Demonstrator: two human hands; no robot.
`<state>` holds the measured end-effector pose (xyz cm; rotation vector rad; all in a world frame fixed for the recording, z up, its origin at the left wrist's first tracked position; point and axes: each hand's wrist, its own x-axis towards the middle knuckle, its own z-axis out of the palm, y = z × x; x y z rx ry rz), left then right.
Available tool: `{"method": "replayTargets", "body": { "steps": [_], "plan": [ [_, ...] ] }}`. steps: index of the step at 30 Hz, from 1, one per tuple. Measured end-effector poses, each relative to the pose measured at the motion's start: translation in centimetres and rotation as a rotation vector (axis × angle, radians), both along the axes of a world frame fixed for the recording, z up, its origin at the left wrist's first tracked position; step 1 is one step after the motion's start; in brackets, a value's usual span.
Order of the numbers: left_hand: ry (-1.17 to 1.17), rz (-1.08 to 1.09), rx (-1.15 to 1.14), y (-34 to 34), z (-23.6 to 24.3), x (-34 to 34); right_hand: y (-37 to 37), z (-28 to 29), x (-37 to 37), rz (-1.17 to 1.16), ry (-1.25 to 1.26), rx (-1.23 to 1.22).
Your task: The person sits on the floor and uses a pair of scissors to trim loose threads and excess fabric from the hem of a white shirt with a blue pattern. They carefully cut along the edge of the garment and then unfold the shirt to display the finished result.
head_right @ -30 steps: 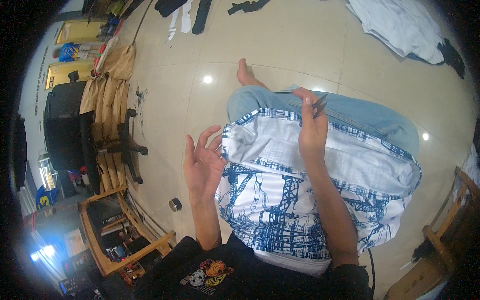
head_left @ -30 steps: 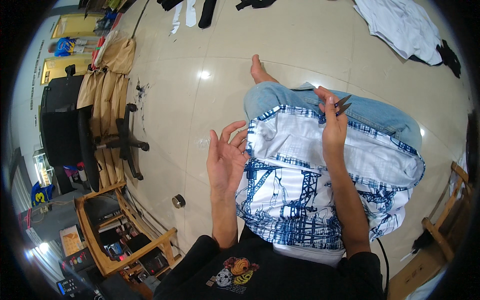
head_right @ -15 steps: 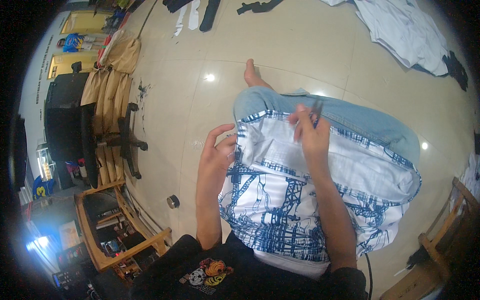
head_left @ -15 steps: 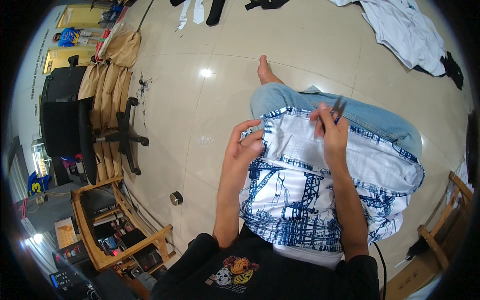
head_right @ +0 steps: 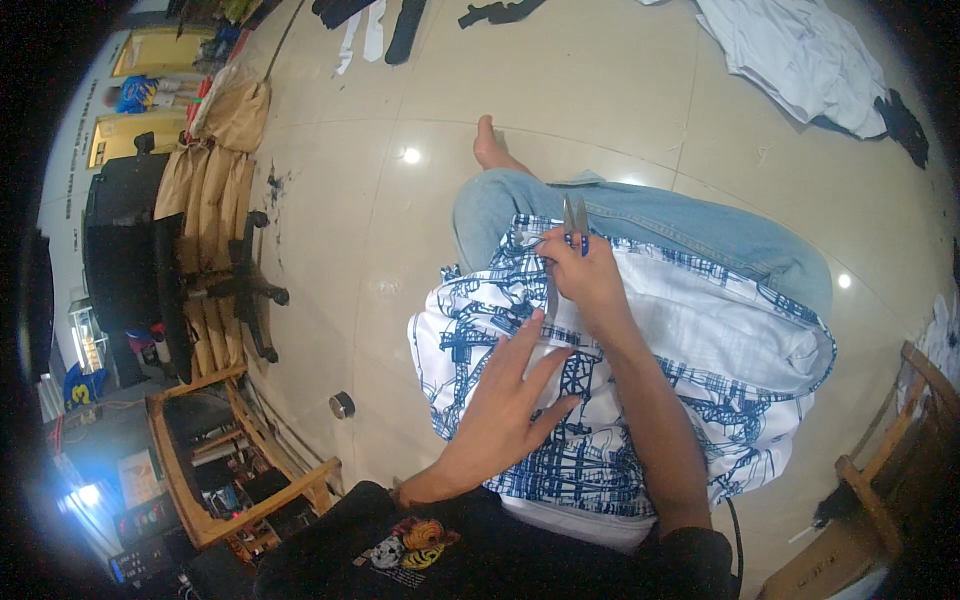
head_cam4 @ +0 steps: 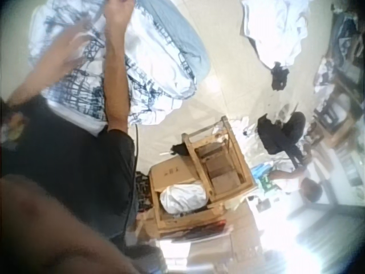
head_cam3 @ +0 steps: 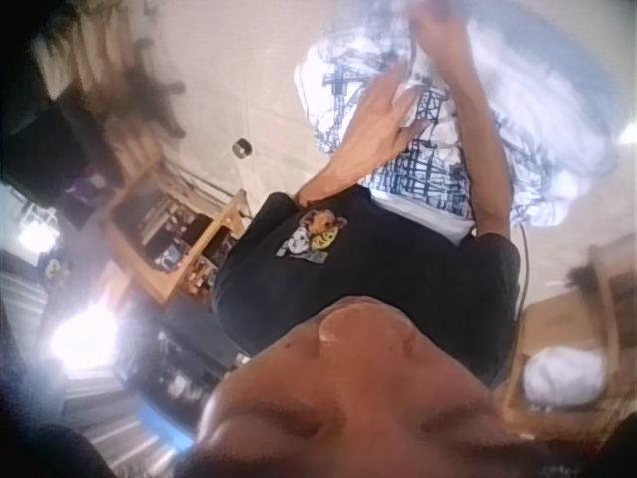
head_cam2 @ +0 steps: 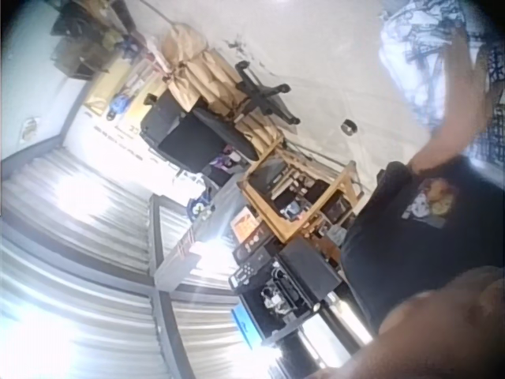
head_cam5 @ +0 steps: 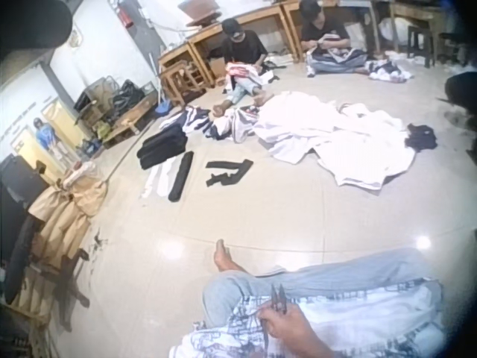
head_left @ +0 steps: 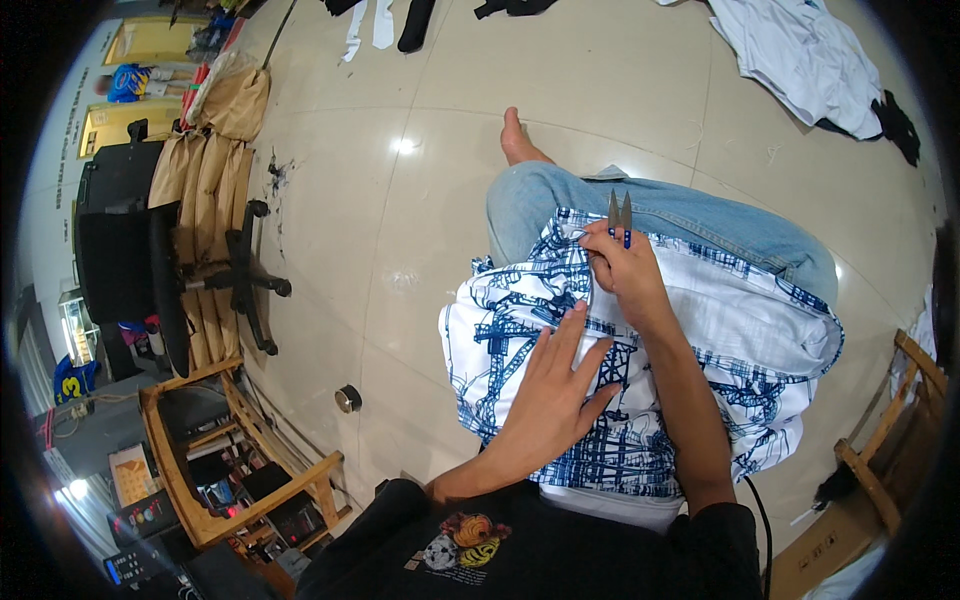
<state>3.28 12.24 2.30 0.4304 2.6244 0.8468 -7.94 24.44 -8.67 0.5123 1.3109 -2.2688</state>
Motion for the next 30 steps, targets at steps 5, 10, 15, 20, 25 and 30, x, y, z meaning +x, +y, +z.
{"method": "replayTargets", "body": {
  "steps": [5,10,15,20,25,30],
  "plan": [
    [-0.009,-0.052,-0.021,0.2,-0.8,0.2,0.4,0.1,0.1,-0.029,-0.073,-0.236],
    [-0.012,-0.039,-0.042,-0.2,-0.8,0.0,0.7,0.0,0.2,-0.016,-0.046,-0.282],
    [0.049,0.050,-0.003,-0.6,-0.6,-0.4,0.8,-0.1,0.1,0.004,-0.033,-0.255],
    [0.141,0.403,-0.001,-0.5,-3.1,-2.9,1.5,0.6,0.6,0.103,0.290,0.247],
    [0.141,0.575,0.068,-3.7,-3.5,-5.7,10.1,6.3,3.6,-0.099,0.664,0.912],
    [0.165,0.634,0.063,-4.6,-1.7,-8.2,20.8,10.7,9.2,-0.769,0.063,1.318]
  ]
}}
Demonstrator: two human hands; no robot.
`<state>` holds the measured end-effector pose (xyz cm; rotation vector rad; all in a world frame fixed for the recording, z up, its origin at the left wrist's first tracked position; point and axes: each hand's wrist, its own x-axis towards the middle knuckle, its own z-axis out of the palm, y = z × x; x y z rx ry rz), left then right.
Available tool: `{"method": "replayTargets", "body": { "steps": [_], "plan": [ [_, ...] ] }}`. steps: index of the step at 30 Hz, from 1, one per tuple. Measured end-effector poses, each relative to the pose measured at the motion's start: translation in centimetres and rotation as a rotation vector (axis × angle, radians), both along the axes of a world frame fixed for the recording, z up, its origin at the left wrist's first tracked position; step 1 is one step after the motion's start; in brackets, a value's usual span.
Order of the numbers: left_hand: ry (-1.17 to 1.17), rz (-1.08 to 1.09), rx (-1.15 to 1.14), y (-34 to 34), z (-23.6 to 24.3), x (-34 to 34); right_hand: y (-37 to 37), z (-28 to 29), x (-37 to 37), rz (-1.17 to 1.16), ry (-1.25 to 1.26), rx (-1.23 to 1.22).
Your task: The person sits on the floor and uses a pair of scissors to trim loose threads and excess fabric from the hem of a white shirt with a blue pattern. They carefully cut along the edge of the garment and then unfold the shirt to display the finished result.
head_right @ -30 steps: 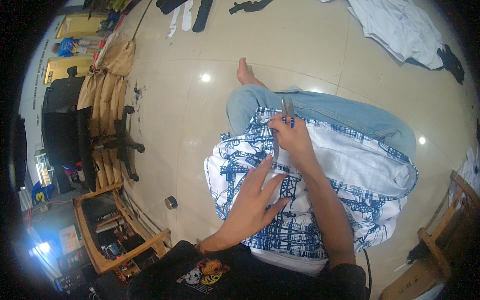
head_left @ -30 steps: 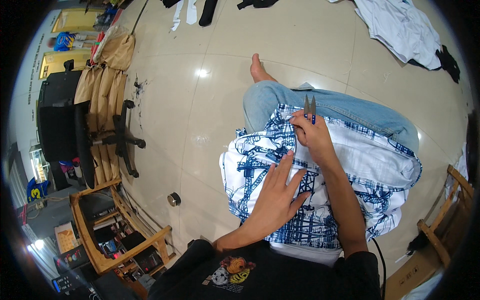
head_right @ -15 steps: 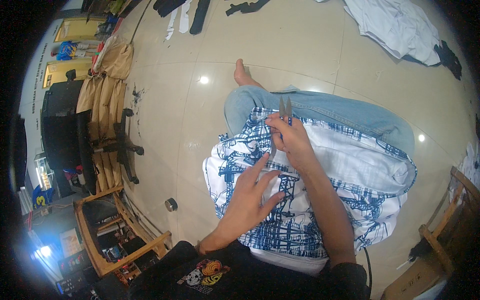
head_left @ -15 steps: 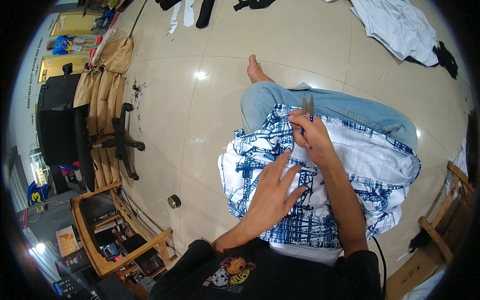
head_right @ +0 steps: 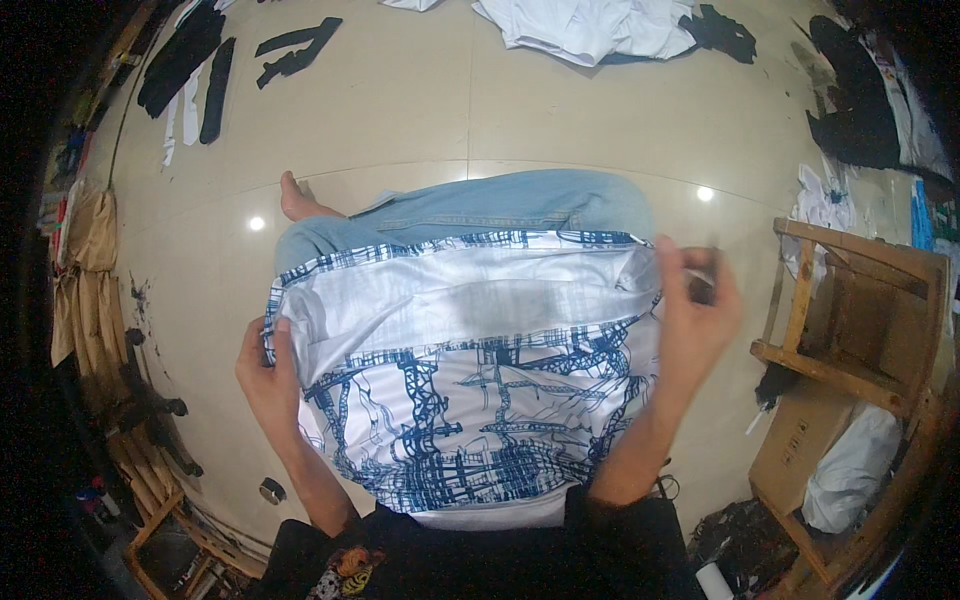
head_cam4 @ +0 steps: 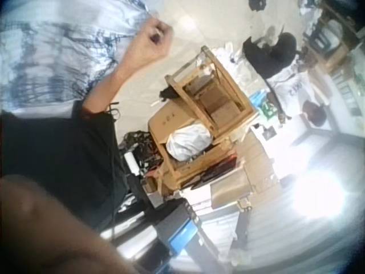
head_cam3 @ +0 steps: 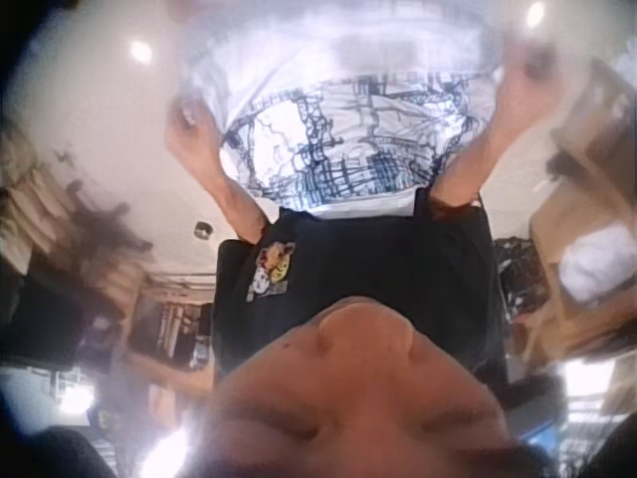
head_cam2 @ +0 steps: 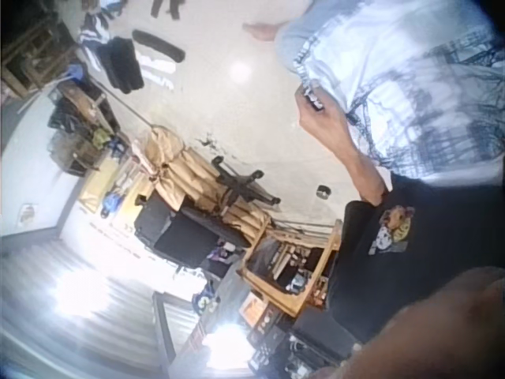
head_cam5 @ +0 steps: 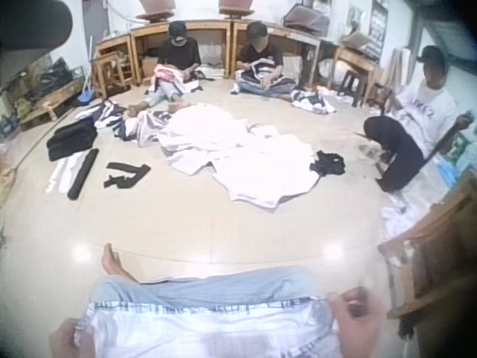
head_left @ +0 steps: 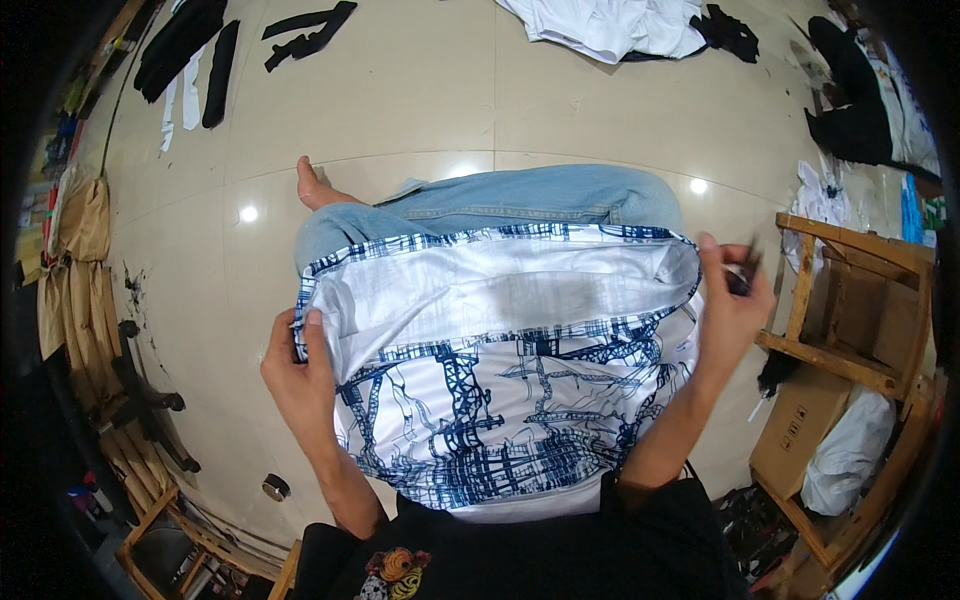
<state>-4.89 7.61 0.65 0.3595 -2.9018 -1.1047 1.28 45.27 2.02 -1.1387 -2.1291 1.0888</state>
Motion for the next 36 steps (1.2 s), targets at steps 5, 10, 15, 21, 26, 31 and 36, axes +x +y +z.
{"method": "replayTargets", "body": {
  "steps": [5,10,15,21,26,31,36],
  "plan": [
    [-0.010,-0.064,0.036,-1.6,-0.2,-0.9,2.4,-1.9,3.5,0.158,-0.091,0.009],
    [-0.068,-0.042,0.080,-10.1,4.5,0.9,9.5,0.0,12.2,0.055,0.264,-0.160],
    [-0.991,-0.214,0.175,-19.9,1.5,10.9,9.2,1.4,20.6,0.695,-0.717,-0.609],
    [-1.176,-0.375,-0.143,-14.9,3.1,7.1,11.8,0.9,20.8,0.424,-0.641,-0.436],
    [-0.059,-0.416,-0.039,-5.5,1.6,-2.4,10.9,-4.0,10.1,0.095,-0.225,-0.170],
    [-0.483,-0.941,0.550,11.7,-5.5,-3.9,5.2,-4.4,4.5,0.374,-0.229,-0.401],
    [0.107,-0.990,0.622,21.4,-6.4,0.0,3.8,-3.7,3.0,0.558,0.249,-0.156]
  ]
}}
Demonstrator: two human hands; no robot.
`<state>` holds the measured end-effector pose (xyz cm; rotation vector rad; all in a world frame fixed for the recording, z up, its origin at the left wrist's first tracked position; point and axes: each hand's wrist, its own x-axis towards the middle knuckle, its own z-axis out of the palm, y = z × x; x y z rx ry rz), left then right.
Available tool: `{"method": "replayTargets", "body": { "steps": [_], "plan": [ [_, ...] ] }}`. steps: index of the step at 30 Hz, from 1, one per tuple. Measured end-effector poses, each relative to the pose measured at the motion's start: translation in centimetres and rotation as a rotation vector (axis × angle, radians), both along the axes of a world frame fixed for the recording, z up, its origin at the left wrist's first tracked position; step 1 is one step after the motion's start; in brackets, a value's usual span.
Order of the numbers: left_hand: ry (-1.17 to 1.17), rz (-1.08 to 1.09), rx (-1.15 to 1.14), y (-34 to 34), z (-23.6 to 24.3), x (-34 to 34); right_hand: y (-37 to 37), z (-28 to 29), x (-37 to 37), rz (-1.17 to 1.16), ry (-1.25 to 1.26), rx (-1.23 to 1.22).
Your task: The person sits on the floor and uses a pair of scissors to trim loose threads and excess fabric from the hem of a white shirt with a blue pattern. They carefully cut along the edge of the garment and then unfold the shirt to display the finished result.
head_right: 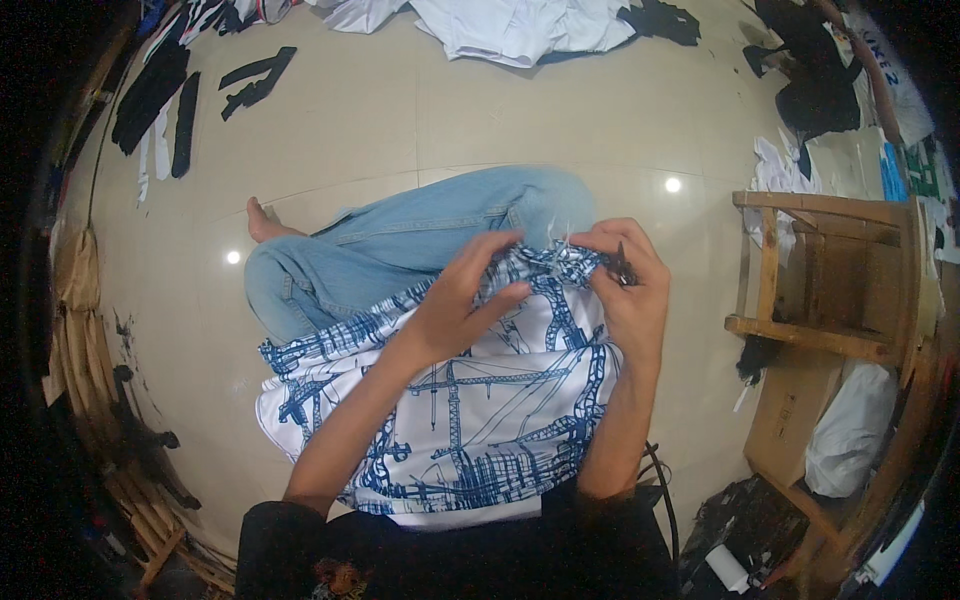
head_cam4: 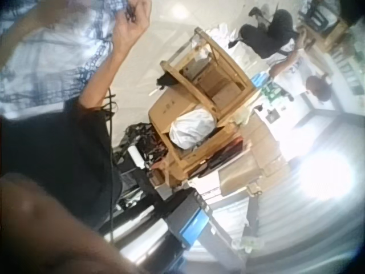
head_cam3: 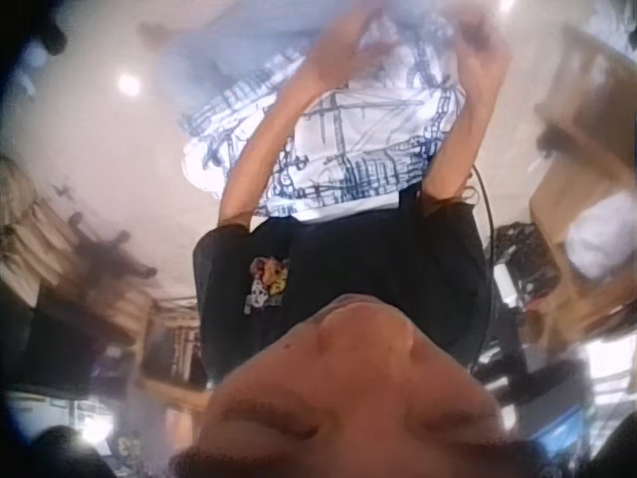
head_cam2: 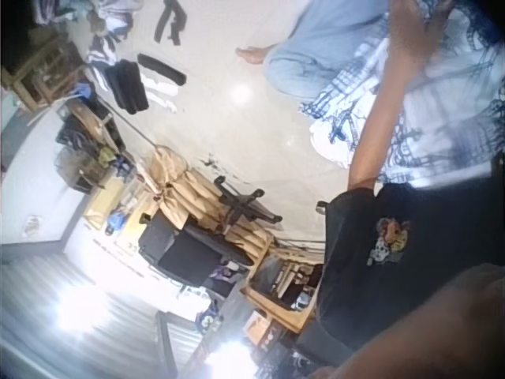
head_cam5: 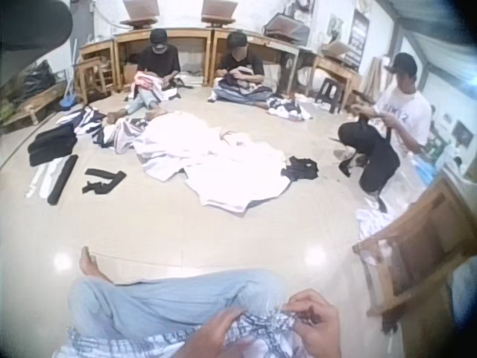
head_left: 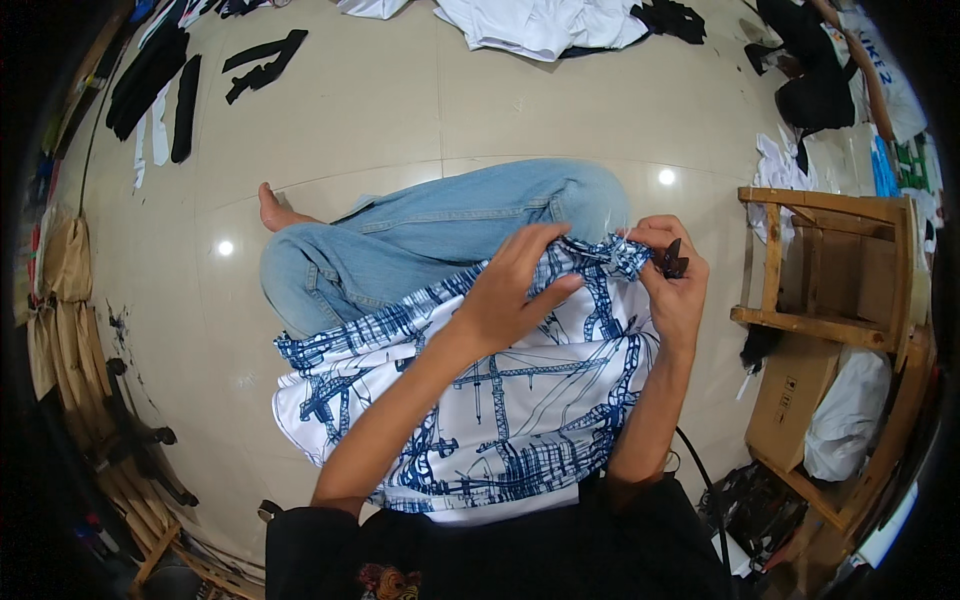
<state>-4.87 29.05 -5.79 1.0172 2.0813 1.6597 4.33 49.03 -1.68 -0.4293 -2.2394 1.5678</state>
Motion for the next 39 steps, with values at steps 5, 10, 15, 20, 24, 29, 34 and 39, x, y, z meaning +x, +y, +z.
{"method": "replayTargets", "body": {
  "steps": [5,10,15,20,24,29,34,39],
  "plan": [
    [0.108,0.119,-0.120,2.1,0.5,-0.4,-2.0,0.4,-1.7,-0.244,-0.098,-0.225],
    [-0.147,0.316,-0.114,2.2,1.3,-0.1,-3.4,-1.1,-2.0,-0.382,-0.085,0.107],
    [0.333,0.377,-0.123,2.3,2.7,-1.1,-4.4,0.1,-1.1,-0.216,0.049,0.132],
    [-0.013,0.107,0.009,0.5,2.8,-1.4,-4.2,0.9,-0.6,-0.161,-0.011,-0.032],
    [-0.537,0.158,-0.020,-0.9,2.9,-0.5,-5.0,1.2,-1.2,-0.047,-0.085,0.056],
    [-0.439,0.298,0.108,-1.5,0.3,0.6,-6.3,1.0,-1.8,0.043,-0.079,0.065],
    [-0.283,0.473,-0.001,-3.4,-0.6,0.8,-8.5,-1.5,-1.7,-0.125,0.014,0.219],
    [-0.916,0.342,0.234,-4.1,-1.4,1.2,-11.4,-5.0,-1.9,-0.068,0.136,0.298]
  ]
}}
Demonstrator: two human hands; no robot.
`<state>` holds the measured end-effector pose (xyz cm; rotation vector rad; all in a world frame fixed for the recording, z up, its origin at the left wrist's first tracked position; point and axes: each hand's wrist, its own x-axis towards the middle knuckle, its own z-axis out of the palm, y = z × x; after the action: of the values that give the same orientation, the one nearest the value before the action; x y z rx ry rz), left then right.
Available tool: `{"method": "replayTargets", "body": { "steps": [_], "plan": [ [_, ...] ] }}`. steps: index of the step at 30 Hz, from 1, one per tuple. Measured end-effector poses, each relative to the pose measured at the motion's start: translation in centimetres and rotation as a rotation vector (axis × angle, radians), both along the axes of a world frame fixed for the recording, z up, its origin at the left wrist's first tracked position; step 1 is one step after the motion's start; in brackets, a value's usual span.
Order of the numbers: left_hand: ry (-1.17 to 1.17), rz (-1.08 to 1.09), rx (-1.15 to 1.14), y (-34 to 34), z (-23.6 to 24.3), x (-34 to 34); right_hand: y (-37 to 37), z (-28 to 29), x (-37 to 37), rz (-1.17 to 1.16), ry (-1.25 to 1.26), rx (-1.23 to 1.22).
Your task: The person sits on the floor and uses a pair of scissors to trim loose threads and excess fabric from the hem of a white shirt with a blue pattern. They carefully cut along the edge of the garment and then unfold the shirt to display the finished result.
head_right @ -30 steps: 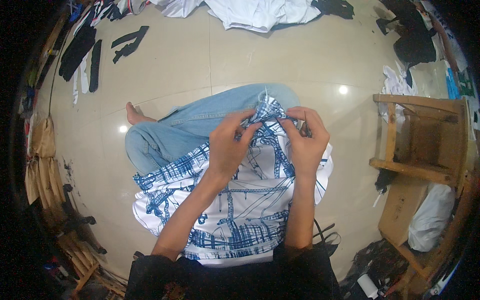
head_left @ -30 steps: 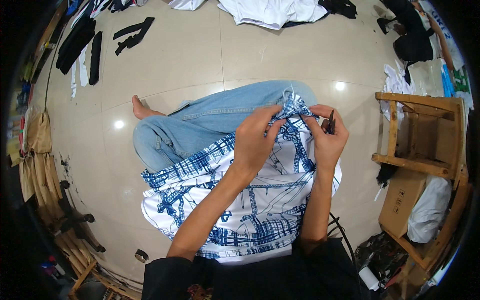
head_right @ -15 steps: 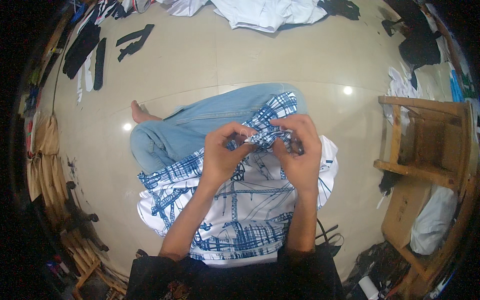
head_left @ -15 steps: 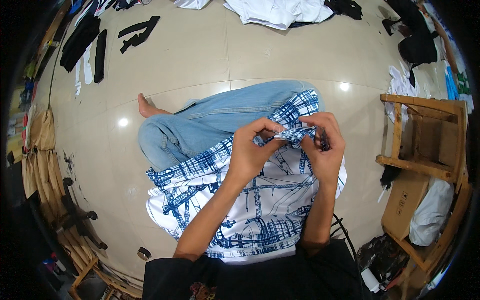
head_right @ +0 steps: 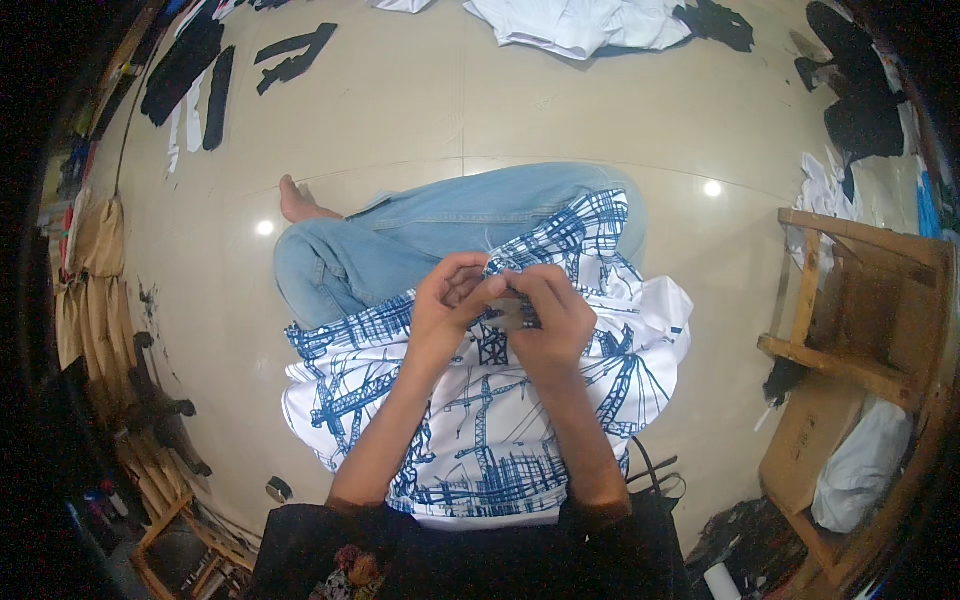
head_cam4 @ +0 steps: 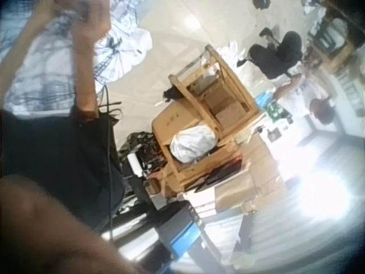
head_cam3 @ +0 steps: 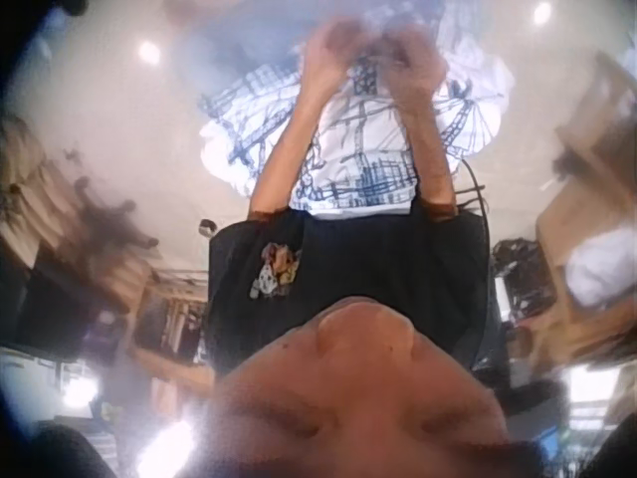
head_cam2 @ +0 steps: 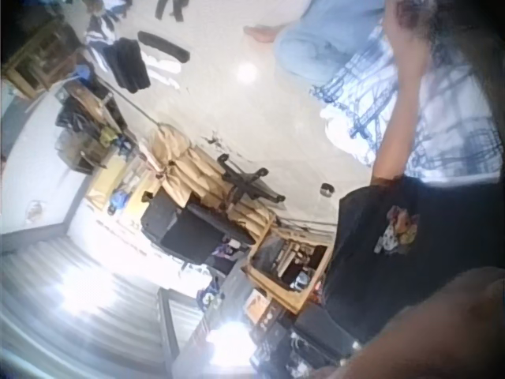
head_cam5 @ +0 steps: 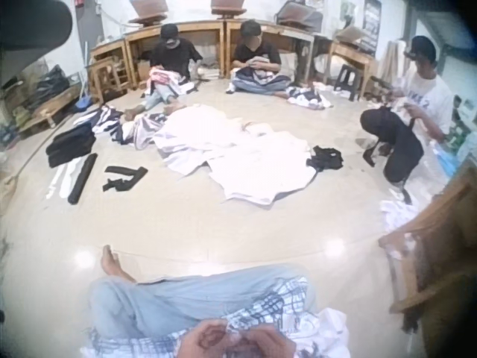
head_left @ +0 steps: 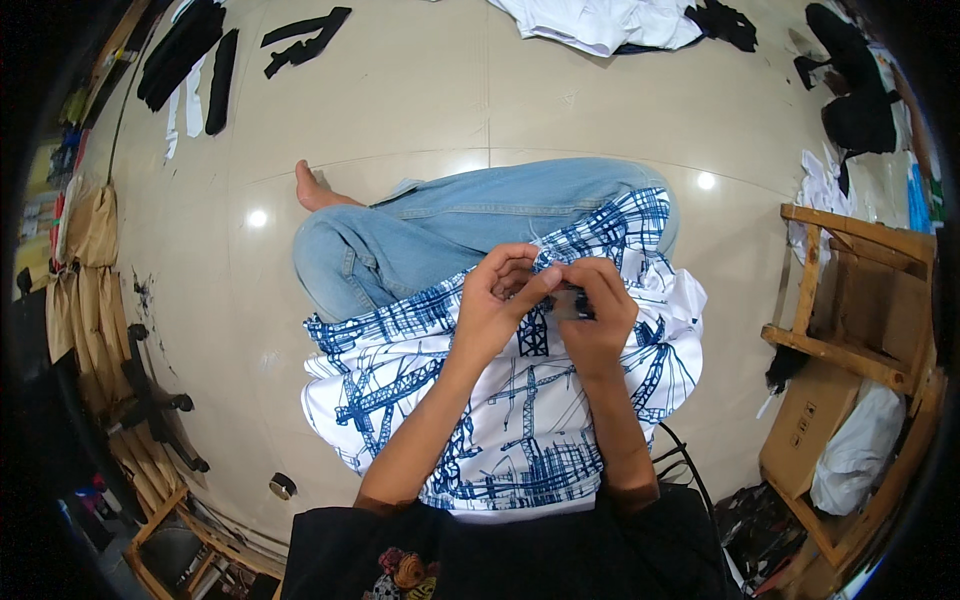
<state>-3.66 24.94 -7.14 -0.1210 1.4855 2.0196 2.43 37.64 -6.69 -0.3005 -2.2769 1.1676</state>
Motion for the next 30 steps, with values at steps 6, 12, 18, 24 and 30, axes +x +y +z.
{"method": "replayTargets", "body": {
  "steps": [6,12,18,24,30],
  "plan": [
    [-0.096,-0.003,0.010,-1.0,-2.2,-0.9,0.1,-0.5,-0.6,0.070,-0.062,-0.102],
    [0.240,0.066,-0.359,-1.5,-3.1,-1.8,0.3,-1.0,-0.7,0.082,-0.112,-0.062],
    [-0.001,0.148,0.061,-1.6,-2.4,-2.2,0.1,-0.9,-0.8,0.061,-0.169,-0.114],
    [-0.314,0.326,0.756,-4.5,-4.3,-5.1,0.0,-0.6,-0.9,0.067,-0.196,-0.106],
    [0.106,0.333,0.031,-3.9,-0.7,-6.3,0.0,-0.6,-0.8,0.028,-0.187,-0.097]
  ]
}}
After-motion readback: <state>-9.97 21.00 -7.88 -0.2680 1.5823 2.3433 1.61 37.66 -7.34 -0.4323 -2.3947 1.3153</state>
